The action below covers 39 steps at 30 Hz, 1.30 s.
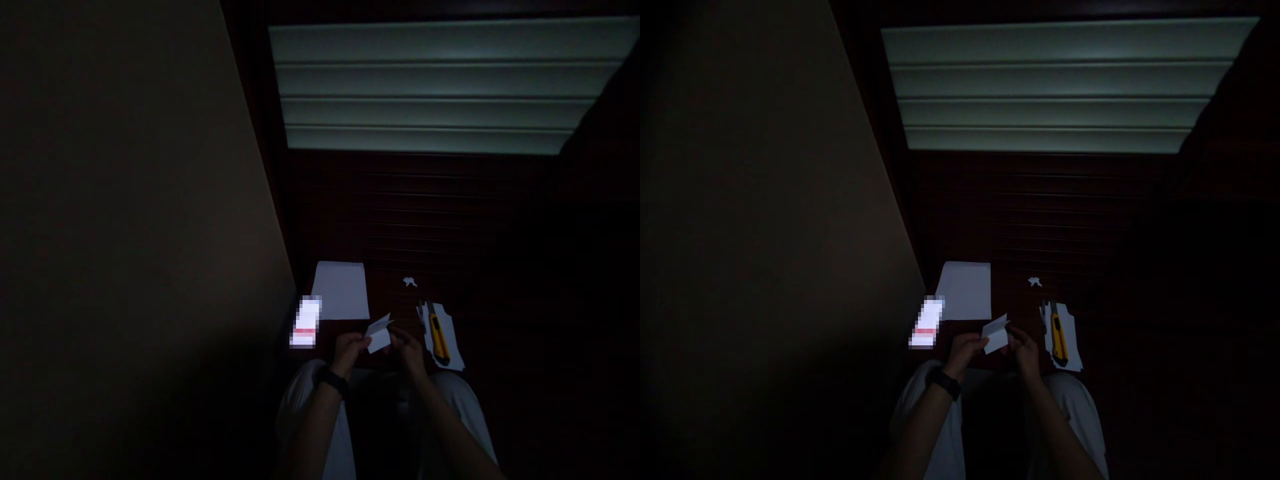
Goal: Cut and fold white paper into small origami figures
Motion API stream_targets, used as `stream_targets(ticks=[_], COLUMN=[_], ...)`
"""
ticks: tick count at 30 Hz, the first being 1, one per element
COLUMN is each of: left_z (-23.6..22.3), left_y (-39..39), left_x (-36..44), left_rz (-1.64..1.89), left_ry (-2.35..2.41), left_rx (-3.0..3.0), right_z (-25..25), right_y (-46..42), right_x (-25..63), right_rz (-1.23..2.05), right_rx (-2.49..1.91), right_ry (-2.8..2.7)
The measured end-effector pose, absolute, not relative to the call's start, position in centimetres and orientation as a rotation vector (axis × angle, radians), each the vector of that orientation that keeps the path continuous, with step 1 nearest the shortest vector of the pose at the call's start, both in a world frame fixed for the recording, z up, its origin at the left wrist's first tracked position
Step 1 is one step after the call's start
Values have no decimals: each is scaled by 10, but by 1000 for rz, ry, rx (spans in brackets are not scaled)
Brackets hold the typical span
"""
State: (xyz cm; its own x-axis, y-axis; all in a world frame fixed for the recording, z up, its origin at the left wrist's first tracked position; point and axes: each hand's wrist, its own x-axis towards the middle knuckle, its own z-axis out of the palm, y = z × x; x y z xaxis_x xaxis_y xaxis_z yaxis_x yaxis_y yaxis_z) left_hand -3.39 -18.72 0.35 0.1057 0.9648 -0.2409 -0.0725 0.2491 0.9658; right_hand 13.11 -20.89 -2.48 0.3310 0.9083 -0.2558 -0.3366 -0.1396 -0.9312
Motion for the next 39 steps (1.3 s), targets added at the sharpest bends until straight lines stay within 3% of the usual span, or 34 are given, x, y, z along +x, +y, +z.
stream_targets(ticks=[6, 18, 30, 39], left_z=[3, -3, 6, 8], left_y=[-187, -186, -185, -140], left_x=[-34, -38, -36, -35], left_rz=[990, 933, 874, 902], left_ry=[1170, 1143, 1053, 1067], left_rx=[984, 976, 1122, 1210], right_z=[-21, -5, 3, 4], right_y=[-211, -214, -197, -156], right_x=[131, 143, 150, 156], right_rz=[1066, 1108, 1446, 1577], right_rx=[-1338, -1387, -1215, -1094], right_ry=[-700, -789, -990, -1032])
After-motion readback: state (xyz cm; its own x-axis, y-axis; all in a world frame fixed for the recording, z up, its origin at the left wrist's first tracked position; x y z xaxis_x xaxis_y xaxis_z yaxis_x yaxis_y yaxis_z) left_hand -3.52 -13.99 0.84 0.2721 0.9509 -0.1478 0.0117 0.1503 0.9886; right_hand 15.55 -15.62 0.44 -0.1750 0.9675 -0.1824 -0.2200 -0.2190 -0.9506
